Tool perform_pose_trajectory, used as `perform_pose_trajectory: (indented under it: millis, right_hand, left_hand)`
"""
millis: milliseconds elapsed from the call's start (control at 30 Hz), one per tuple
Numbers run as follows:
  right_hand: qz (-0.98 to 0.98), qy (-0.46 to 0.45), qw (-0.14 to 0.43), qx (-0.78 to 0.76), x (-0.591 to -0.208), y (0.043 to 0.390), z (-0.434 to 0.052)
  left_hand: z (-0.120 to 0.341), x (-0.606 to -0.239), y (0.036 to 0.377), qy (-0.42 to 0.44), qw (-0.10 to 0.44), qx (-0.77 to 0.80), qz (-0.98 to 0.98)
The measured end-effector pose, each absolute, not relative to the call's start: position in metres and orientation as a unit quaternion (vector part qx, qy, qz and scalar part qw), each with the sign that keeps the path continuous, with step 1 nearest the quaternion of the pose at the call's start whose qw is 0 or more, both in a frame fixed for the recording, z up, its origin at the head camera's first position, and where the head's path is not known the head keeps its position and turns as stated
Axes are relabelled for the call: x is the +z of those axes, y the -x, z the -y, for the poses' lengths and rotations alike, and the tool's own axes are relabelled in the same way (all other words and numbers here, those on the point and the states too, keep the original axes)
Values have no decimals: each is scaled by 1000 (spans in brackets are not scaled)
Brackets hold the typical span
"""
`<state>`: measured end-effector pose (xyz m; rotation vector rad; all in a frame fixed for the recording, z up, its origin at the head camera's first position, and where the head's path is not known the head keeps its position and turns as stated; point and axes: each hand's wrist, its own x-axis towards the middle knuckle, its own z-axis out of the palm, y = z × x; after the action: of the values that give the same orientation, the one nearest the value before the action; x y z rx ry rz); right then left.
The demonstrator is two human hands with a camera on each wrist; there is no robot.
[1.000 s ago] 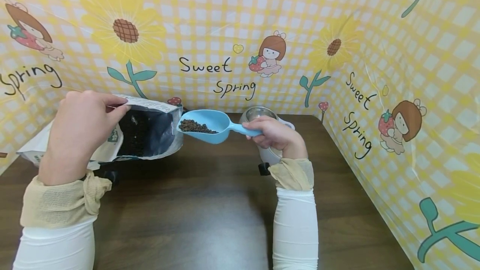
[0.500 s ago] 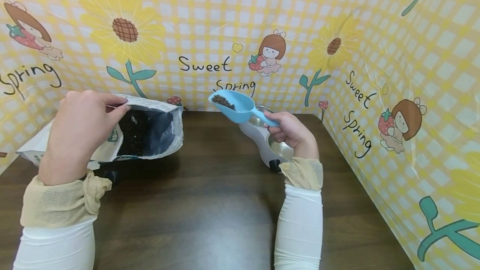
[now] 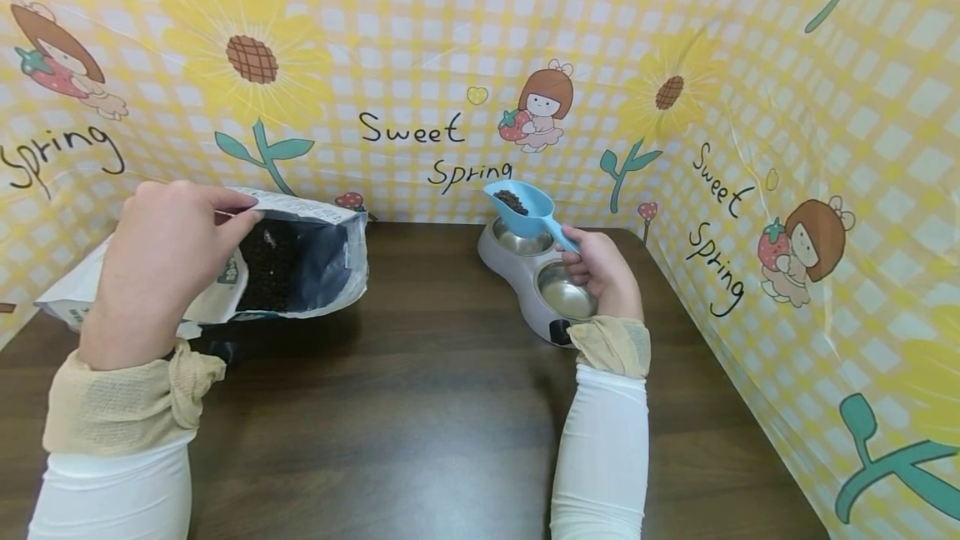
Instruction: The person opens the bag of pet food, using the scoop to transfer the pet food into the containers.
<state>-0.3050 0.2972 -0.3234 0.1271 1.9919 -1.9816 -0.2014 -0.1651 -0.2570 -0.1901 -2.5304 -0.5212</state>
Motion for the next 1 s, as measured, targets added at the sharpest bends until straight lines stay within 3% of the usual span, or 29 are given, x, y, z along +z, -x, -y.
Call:
perform_pose_trajectory:
  millis: [367, 1000]
  right_hand:
    - [-758, -89, 117, -636, -334, 312, -300]
    - [-802, -108, 100, -579, -340, 311, -294]
  left_hand:
    - [165, -255, 202, 68, 267, -197, 941]
    - [165, -255, 202, 66, 259, -197, 943]
